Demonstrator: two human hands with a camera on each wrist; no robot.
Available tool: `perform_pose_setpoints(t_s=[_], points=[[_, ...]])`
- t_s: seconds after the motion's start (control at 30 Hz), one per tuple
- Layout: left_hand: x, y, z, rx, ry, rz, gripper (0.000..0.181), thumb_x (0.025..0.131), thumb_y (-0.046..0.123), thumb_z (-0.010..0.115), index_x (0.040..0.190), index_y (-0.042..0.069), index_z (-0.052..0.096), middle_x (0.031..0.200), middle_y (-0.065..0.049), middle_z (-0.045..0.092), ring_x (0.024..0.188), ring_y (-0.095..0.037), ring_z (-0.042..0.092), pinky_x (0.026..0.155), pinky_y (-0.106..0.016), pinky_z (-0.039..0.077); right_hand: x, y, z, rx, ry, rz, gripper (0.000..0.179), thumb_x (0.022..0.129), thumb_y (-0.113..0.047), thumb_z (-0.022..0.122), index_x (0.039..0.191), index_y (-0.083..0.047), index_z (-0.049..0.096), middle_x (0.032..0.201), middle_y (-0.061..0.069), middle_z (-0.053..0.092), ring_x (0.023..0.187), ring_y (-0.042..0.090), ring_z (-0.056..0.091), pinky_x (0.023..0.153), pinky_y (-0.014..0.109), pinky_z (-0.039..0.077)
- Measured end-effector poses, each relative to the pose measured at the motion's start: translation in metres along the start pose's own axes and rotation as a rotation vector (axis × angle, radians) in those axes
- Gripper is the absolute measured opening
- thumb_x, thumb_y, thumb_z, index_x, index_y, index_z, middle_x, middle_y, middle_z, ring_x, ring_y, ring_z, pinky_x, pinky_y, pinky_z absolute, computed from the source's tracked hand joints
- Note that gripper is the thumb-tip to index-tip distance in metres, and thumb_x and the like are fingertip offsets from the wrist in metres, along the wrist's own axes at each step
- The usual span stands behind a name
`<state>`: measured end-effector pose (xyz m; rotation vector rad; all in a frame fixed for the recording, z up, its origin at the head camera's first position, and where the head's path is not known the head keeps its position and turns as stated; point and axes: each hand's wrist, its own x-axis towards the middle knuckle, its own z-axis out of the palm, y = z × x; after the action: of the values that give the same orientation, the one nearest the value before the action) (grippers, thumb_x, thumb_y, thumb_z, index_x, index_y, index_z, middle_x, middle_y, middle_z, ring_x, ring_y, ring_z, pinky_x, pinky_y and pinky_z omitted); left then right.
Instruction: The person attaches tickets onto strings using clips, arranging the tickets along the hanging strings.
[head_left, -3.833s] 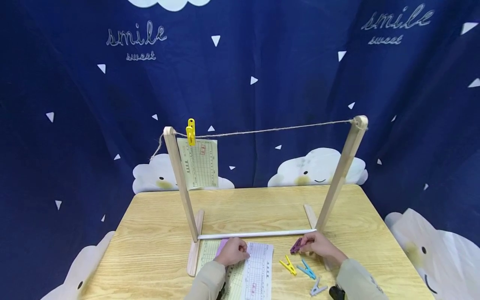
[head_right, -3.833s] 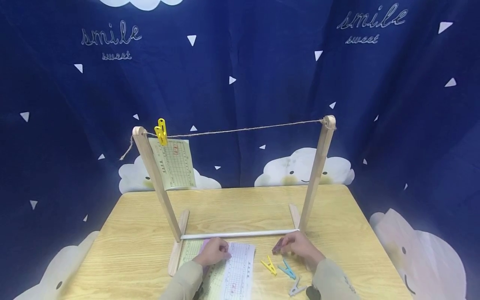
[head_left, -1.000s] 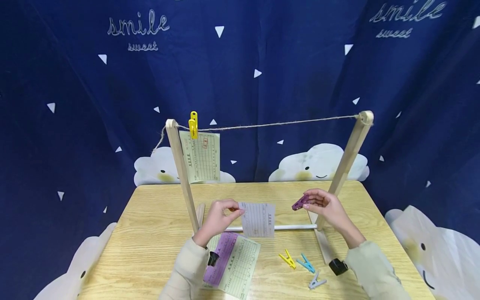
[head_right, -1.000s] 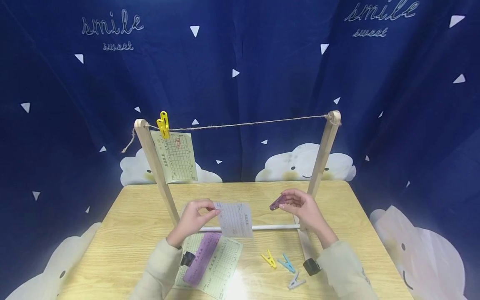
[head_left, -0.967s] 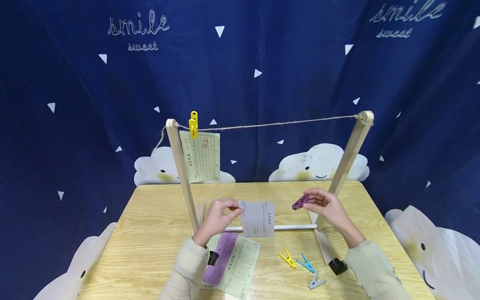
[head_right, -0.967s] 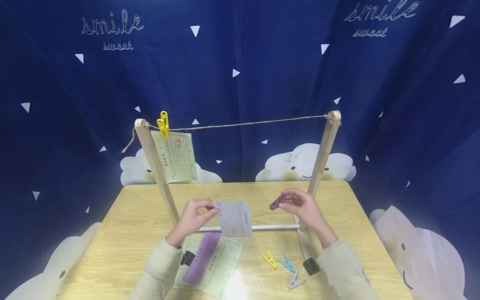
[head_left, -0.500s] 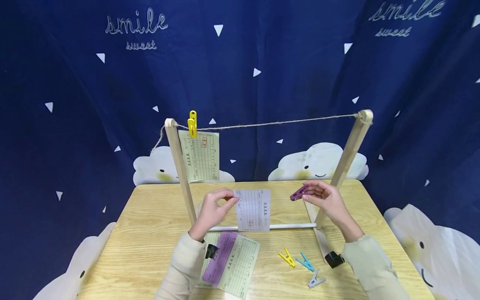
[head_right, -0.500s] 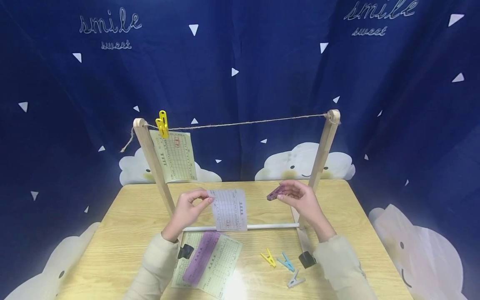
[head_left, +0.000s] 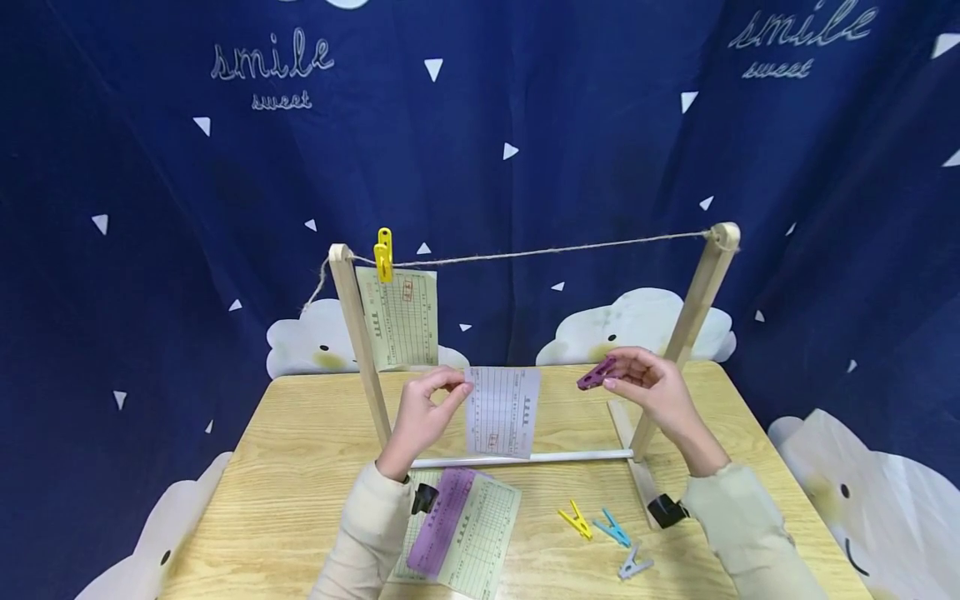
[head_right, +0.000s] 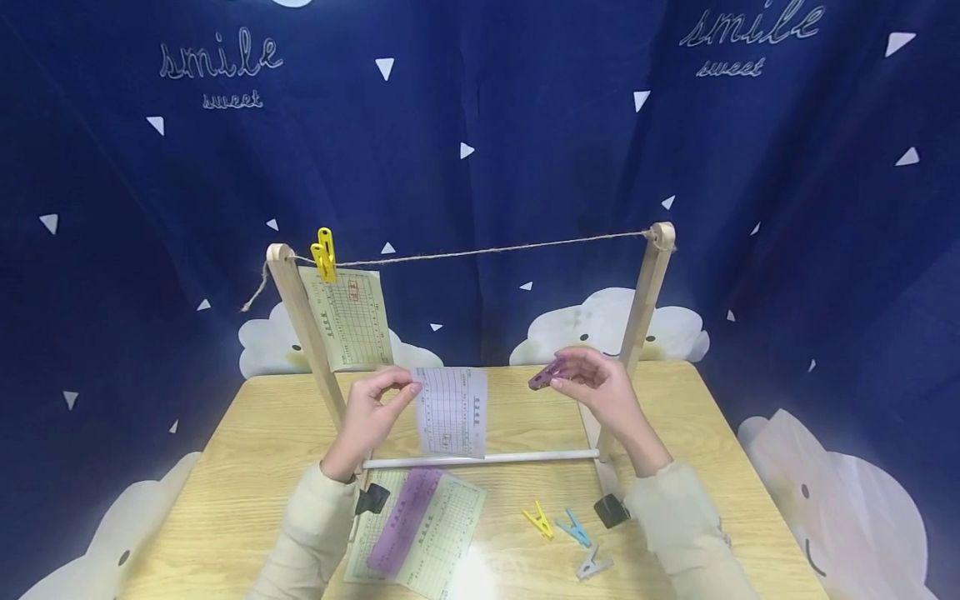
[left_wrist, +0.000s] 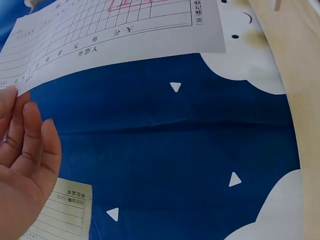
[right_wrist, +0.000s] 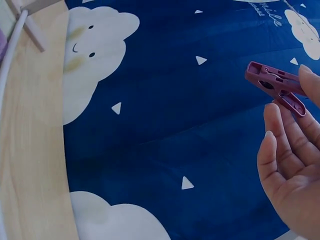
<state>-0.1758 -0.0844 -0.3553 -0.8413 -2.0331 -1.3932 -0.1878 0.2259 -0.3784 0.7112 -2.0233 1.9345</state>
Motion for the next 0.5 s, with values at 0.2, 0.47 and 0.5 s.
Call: perform_pose_setpoints(t_s=[0.2, 0.47, 0.5], points=[[0.008, 0.005, -0.002, 0.001, 0.028, 0.041, 0.008, 0.072, -0.016, 0.064, 0.075, -0.009, 0.065, 0.068, -0.016, 0.062, 0.062, -0.022, 0.055, 0.058, -0.038, 0.05, 0.007, -0.011, 0.001, 0.006, 0.013, -0.024, 0.032, 0.077, 0.01, 0.064, 0.105, -0.006, 0.062, 0.086, 0.001, 0.065, 0.074, 0.009, 0.061, 0.066, 0.018, 0.049], [0.018, 0.006, -0.006, -0.049, 0.068, 0.068, 0.007, 0.072, -0.017, 0.063, 0.075, -0.011, 0.063, 0.07, -0.019, 0.062, 0.064, -0.019, 0.057, 0.061, -0.025, 0.049, 0.017, -0.025, 0.003, 0.046, 0.037, -0.035, 0.029, 0.076, 0.017, 0.06, 0.104, 0.01, 0.056, 0.085, 0.003, 0.065, 0.075, 0.01, 0.061, 0.065, 0.018, 0.049], [0.019, 0.007, -0.006, -0.06, 0.067, 0.063, 0.006, 0.073, -0.017, 0.063, 0.075, -0.012, 0.063, 0.07, -0.02, 0.062, 0.064, -0.018, 0.057, 0.061, -0.025, 0.049, 0.019, -0.026, 0.004, 0.043, 0.039, -0.036, 0.029, 0.076, 0.017, 0.06, 0.104, 0.009, 0.057, 0.085, 0.003, 0.065, 0.075, 0.01, 0.061, 0.064, 0.018, 0.049]])
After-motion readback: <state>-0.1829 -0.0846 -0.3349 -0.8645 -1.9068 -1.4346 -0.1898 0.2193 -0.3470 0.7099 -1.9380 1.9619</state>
